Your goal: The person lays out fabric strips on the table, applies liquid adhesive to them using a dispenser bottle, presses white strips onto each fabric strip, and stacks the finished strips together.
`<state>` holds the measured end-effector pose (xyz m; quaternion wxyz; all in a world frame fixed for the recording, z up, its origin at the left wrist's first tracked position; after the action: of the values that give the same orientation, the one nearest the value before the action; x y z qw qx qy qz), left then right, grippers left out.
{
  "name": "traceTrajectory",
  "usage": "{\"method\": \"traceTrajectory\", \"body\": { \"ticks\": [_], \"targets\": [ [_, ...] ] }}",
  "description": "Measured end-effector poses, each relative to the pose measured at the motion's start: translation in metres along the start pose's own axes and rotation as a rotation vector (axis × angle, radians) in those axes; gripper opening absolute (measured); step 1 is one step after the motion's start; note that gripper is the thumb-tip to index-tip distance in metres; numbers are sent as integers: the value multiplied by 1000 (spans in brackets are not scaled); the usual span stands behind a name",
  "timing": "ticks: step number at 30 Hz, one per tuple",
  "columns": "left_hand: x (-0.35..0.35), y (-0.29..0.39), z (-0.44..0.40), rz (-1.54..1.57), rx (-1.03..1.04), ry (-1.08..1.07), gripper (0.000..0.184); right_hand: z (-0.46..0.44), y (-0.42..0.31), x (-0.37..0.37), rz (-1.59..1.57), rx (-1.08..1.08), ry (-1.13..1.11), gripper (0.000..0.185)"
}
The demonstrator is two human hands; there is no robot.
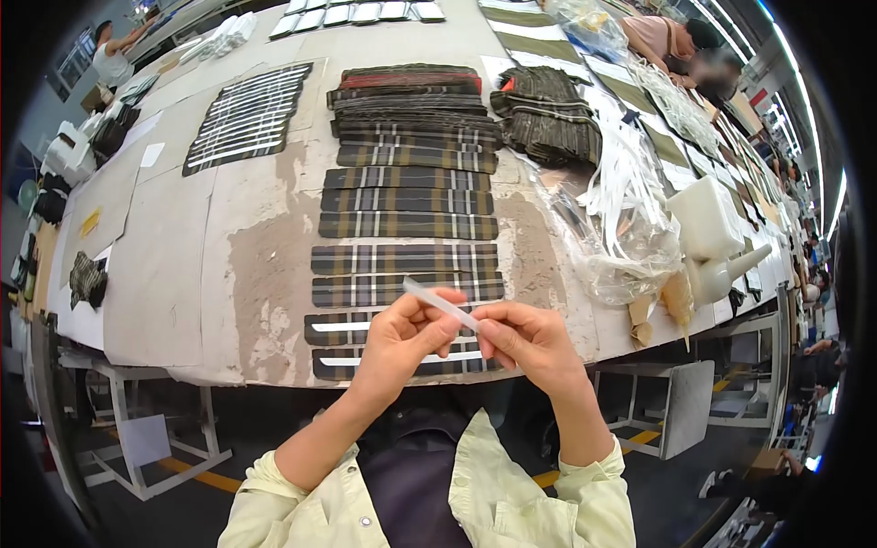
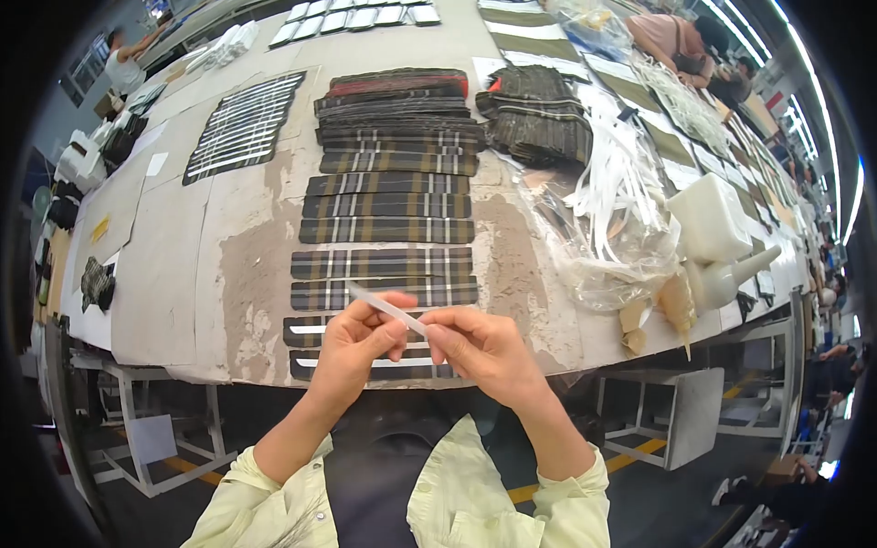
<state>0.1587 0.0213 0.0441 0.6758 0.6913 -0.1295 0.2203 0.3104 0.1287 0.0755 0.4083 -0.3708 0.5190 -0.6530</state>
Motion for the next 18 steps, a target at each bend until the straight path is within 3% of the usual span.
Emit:
{"method": "traceTrajectory", "body": {
  "ticks": [7, 9, 12, 15, 18],
  "targets": [
    [-46, -3, 41, -91, 123, 341, 9, -2, 29, 12, 50, 120, -36, 20],
    [-65, -4, 60, -191, 120, 432, 10, 0, 45, 6, 176, 34, 81, 18],
    [-82, 1, 78, -245, 65, 480, 12, 2, 50, -3, 301, 95, 188, 15],
    [-97, 0, 82, -312, 20, 506, 13, -6, 61, -15, 135, 80, 277, 12],
    [-107, 2, 73, -427, -27, 574, 13, -18, 64, -23, 197, 51, 378, 11]
  ]
}}
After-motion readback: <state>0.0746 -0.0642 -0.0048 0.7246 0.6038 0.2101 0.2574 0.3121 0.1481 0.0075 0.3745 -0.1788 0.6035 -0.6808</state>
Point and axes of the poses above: each hand's wrist, its own z-axis away from the middle knuckle, its own x-axis out of the palm, y = z × x, the point moved 2 cm from there along -z, towards the middle knuckle, and after that the axes turned 13 degrees about -y, right-handed, at the moved point
